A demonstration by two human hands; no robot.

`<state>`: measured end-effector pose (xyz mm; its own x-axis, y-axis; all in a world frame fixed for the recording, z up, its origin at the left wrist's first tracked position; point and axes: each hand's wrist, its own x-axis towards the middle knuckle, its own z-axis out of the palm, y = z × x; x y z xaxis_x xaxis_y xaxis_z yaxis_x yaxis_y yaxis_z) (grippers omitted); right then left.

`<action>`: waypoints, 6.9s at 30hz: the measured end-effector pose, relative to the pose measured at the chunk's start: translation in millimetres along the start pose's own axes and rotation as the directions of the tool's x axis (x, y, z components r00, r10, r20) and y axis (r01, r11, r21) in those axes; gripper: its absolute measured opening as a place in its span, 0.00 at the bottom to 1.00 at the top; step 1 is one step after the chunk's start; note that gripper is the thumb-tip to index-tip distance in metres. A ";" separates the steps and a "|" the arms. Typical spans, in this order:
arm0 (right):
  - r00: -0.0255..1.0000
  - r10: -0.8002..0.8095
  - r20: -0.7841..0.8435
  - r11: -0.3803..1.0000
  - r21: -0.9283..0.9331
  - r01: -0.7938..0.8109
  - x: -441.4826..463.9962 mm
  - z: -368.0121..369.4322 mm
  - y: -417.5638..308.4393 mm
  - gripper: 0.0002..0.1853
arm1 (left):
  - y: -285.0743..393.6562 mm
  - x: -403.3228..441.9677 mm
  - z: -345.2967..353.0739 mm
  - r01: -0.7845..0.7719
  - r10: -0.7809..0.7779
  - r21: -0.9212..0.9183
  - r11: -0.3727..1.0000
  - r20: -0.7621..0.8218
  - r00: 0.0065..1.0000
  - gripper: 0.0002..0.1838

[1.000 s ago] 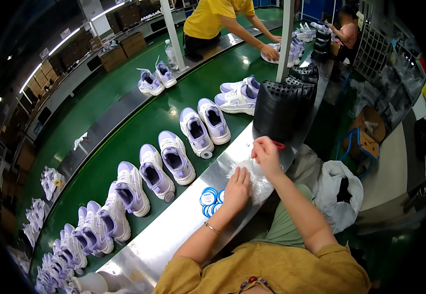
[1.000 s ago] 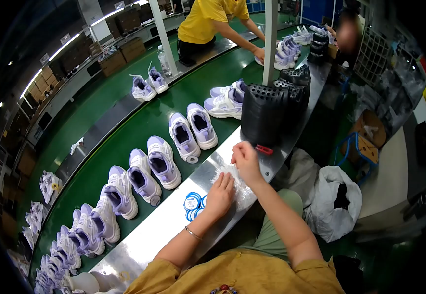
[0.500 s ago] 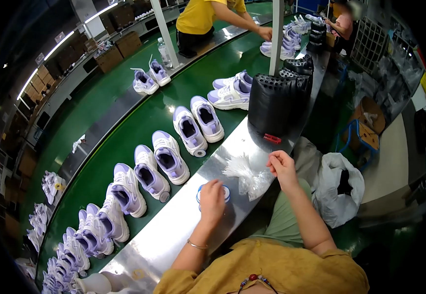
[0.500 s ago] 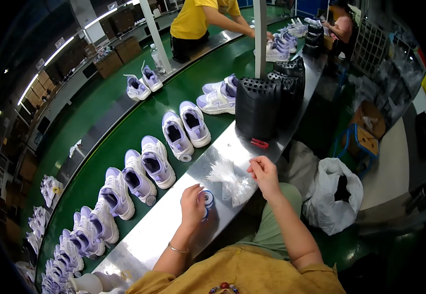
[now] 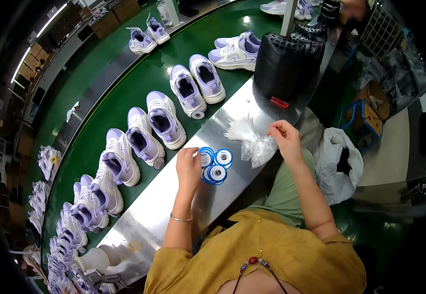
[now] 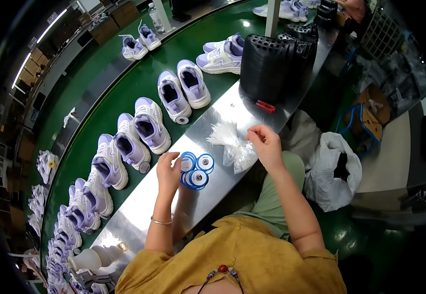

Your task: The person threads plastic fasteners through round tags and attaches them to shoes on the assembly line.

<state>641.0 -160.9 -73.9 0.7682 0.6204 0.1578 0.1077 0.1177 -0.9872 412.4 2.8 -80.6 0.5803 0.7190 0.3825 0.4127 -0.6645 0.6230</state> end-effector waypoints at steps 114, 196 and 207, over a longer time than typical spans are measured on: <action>0.970 0.169 0.177 0.973 0.127 -0.193 83.2 -48.3 22.4 0.06 | 130.0 251.9 171.6 -0.427 0.425 0.011 0.904 0.069 0.902 0.12; 0.877 -0.345 0.335 0.693 -0.539 0.479 274.3 71.8 60.0 0.05 | 16.0 269.1 173.8 0.514 -0.410 -0.800 0.310 0.376 0.831 0.06; 0.908 -0.329 0.260 0.829 -0.380 0.410 270.6 80.2 58.7 0.09 | 17.4 264.7 165.4 0.316 -0.397 -0.739 0.595 0.072 0.915 0.04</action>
<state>804.6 76.1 -87.2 0.4976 0.7260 0.4746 0.6442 0.0571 -0.7628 689.3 147.8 -81.4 0.4177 0.9070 0.0540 -0.0897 -0.0180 0.9958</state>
